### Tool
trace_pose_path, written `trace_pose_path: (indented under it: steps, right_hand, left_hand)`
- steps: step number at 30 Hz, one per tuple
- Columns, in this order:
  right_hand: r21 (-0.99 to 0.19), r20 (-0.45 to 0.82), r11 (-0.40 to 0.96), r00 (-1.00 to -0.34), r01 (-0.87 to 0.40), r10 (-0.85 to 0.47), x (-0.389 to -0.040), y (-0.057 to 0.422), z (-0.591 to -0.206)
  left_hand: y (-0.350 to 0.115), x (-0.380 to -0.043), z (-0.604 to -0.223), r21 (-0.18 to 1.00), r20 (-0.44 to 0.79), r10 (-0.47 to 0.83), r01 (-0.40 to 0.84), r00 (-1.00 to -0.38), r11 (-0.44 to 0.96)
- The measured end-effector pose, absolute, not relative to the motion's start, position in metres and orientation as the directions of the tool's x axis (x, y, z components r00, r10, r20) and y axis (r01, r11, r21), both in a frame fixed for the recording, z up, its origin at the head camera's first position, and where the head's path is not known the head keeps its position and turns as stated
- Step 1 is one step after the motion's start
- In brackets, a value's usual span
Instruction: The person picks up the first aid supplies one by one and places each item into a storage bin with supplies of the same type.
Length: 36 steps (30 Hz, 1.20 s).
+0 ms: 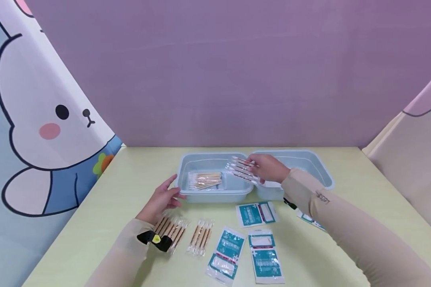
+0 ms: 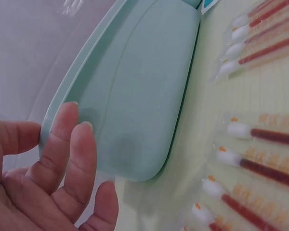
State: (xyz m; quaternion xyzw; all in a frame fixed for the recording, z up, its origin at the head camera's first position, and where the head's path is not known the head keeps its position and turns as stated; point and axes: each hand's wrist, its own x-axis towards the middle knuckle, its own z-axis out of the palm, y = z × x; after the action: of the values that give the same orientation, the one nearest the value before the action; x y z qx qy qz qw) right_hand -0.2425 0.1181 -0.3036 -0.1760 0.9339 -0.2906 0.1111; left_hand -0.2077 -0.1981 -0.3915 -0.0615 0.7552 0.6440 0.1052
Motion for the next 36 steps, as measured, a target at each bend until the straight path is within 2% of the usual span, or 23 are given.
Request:
trace_pose_path:
  steps: [7,11,15,20,28,36]
  right_hand:
    - [-0.522,-0.098,0.78,-0.884,-0.345,-0.456,-0.266,0.082,-0.3]
    - [-0.534,-0.157,0.775,-0.861,-0.338,-0.484,-0.279,0.064,-0.297]
    - [-0.544,-0.243,0.787,-0.844,-0.29,-0.478,-0.288,0.048,-0.291]
    - [-0.538,-0.26,0.798,-0.847,-0.272,-0.464,-0.298,0.038,-0.288]
    - [-0.548,-0.281,0.809,-0.865,-0.212,-0.417,-0.309,0.033,-0.303]
    - [-0.563,-0.353,0.821,-0.87,-0.096,-0.344,-0.317,0.022,-0.311]
  left_hand:
    - [-0.199,-0.209,-0.391,0.961,-0.228,0.031,-0.22,-0.973,0.17]
    - [-0.196,-0.209,-0.391,0.963,-0.22,-0.024,-0.221,-0.975,0.152]
    - [-0.193,-0.209,-0.392,0.971,-0.213,-0.093,-0.222,-0.973,0.088]
    - [-0.186,-0.212,-0.393,0.974,-0.213,-0.13,-0.221,-0.968,0.052]
    - [-0.183,-0.211,-0.394,0.973,-0.216,-0.124,-0.224,-0.968,0.057]
    - [-0.186,-0.213,-0.393,0.968,-0.235,-0.133,-0.243,-0.963,0.053]
